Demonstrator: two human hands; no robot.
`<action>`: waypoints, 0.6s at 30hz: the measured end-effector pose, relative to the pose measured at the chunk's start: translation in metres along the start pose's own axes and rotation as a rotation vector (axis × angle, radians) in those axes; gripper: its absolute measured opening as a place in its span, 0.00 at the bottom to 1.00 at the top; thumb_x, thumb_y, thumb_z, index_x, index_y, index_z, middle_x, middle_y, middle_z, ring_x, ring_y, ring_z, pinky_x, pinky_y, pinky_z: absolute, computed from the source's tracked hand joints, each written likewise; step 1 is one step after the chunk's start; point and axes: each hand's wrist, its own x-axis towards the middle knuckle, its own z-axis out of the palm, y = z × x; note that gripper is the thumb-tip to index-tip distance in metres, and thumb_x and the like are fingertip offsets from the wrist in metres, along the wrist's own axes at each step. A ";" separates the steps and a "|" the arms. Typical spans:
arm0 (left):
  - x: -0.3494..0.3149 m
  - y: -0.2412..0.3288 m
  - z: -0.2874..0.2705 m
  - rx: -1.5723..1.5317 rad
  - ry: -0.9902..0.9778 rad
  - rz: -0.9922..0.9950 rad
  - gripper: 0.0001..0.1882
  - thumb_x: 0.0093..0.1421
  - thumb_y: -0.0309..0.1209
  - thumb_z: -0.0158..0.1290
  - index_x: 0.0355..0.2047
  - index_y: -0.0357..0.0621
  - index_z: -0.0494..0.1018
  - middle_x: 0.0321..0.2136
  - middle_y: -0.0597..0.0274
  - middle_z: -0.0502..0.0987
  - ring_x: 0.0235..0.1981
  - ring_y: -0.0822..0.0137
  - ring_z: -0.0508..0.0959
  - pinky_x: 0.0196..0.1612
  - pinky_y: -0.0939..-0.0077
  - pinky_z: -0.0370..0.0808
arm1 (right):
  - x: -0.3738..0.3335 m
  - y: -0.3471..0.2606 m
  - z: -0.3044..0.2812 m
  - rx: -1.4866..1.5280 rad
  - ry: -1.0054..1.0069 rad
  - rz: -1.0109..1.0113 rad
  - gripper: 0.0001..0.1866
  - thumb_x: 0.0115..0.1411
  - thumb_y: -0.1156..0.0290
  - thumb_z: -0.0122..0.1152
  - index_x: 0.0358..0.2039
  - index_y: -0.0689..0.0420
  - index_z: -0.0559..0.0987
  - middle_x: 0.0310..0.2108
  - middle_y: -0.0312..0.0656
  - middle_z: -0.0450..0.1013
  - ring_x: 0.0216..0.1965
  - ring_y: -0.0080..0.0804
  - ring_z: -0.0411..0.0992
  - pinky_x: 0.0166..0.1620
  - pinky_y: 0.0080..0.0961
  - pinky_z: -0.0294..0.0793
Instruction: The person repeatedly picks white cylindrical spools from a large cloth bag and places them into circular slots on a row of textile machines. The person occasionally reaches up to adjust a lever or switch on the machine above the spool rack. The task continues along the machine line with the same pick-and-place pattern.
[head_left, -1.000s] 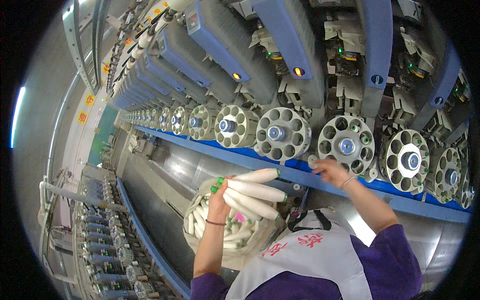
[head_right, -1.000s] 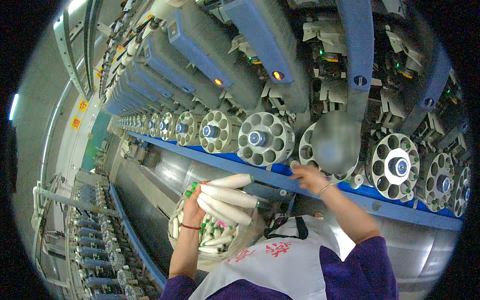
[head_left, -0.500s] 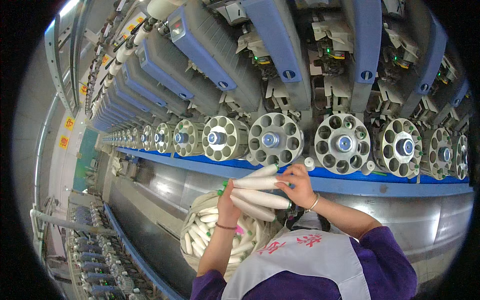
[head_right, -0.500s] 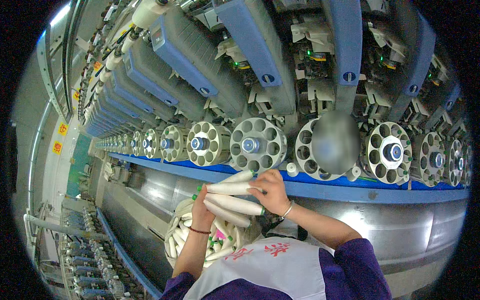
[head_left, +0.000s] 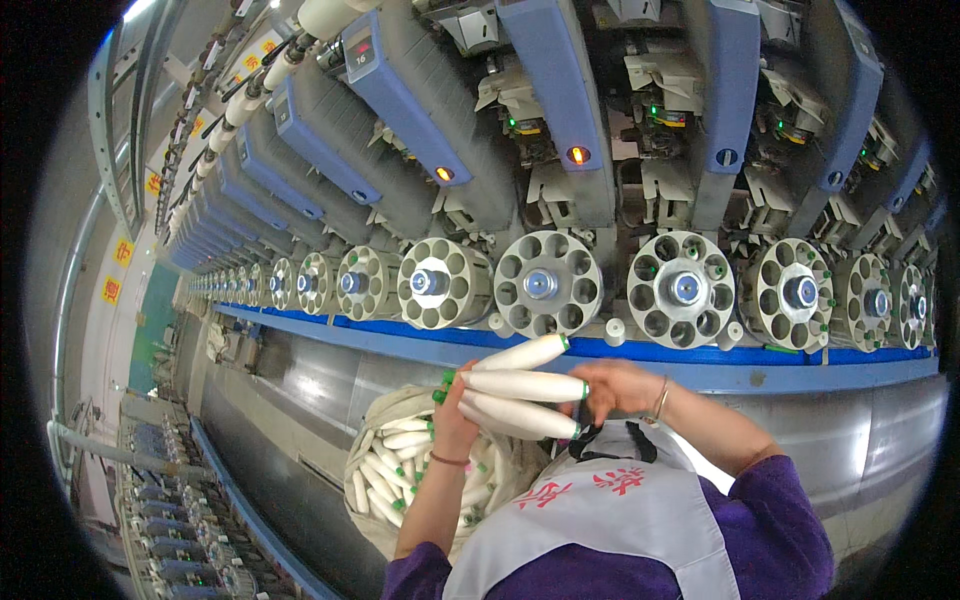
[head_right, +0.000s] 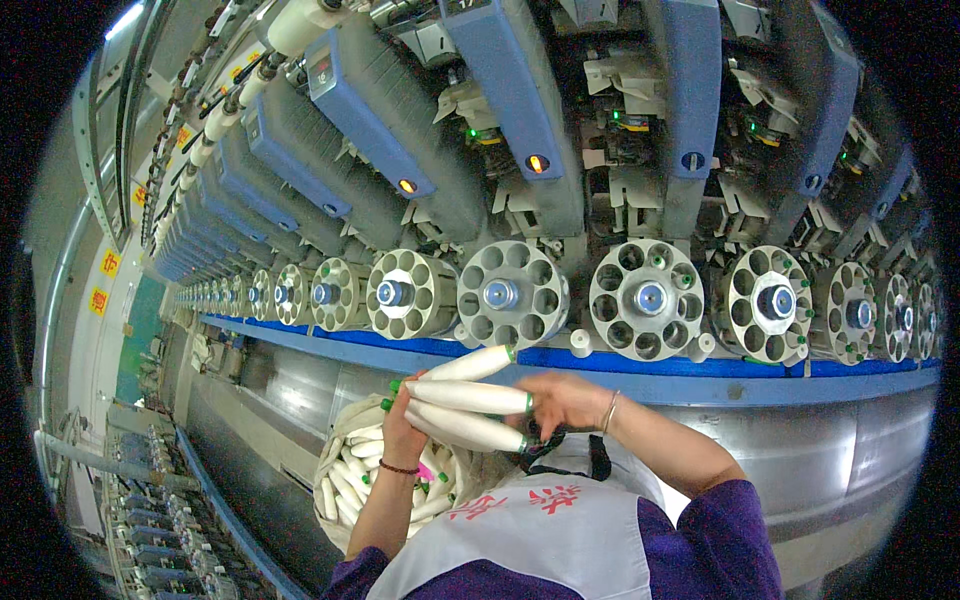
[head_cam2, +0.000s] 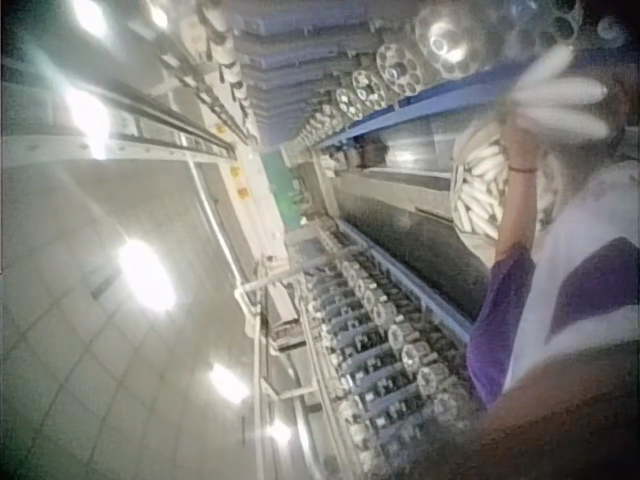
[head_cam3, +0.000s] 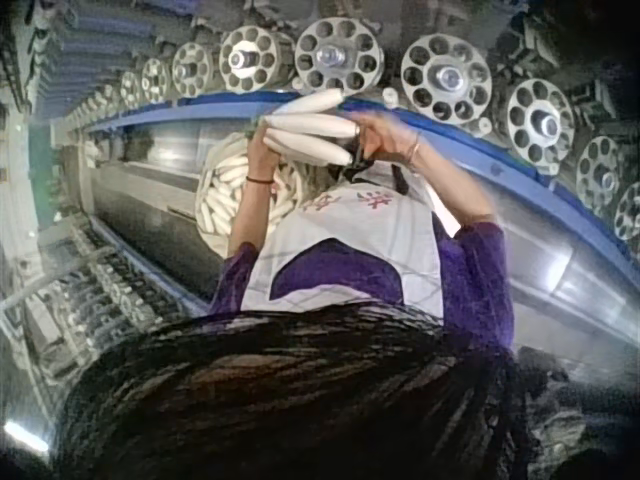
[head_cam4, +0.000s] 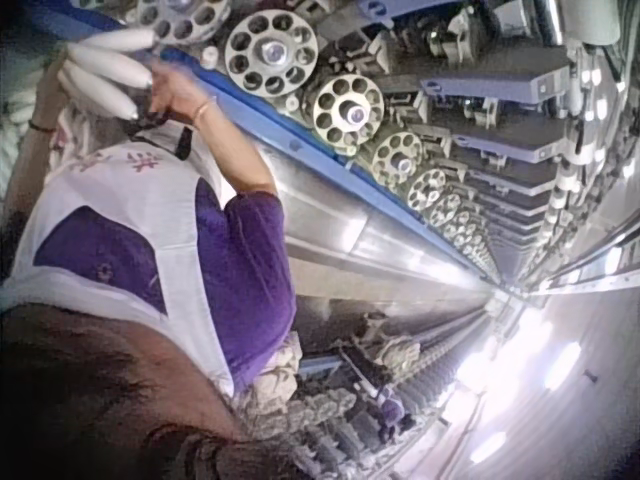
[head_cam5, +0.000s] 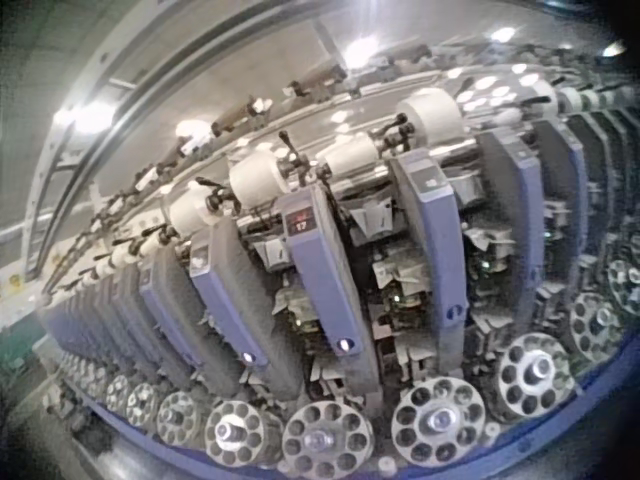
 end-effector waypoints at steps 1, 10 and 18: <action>0.000 0.001 0.000 -0.043 -0.090 0.017 0.20 0.64 0.33 0.49 0.53 0.35 0.66 0.53 0.51 0.69 0.54 0.58 0.69 0.58 0.61 0.65 | 0.002 0.006 0.006 0.056 0.016 0.077 0.15 0.66 0.55 0.49 0.37 0.55 0.73 0.25 0.37 0.74 0.19 0.19 0.67 0.22 0.26 0.74; -0.008 -0.003 -0.002 0.174 -0.157 0.047 0.15 0.60 0.36 0.52 0.45 0.42 0.70 0.58 0.48 0.64 0.56 0.51 0.66 0.60 0.54 0.64 | -0.016 -0.016 -0.009 -0.394 0.698 -0.586 0.25 0.67 0.55 0.46 0.20 0.59 0.75 0.12 0.29 0.59 0.13 0.19 0.57 0.19 0.22 0.66; -0.016 0.018 0.030 0.470 -0.236 0.139 0.15 0.55 0.37 0.58 0.38 0.39 0.74 0.52 0.50 0.70 0.53 0.57 0.69 0.57 0.62 0.64 | -0.017 -0.038 0.018 -1.198 0.457 -0.468 0.21 0.57 0.63 0.60 0.13 0.59 0.65 0.12 0.40 0.59 0.13 0.29 0.61 0.21 0.35 0.65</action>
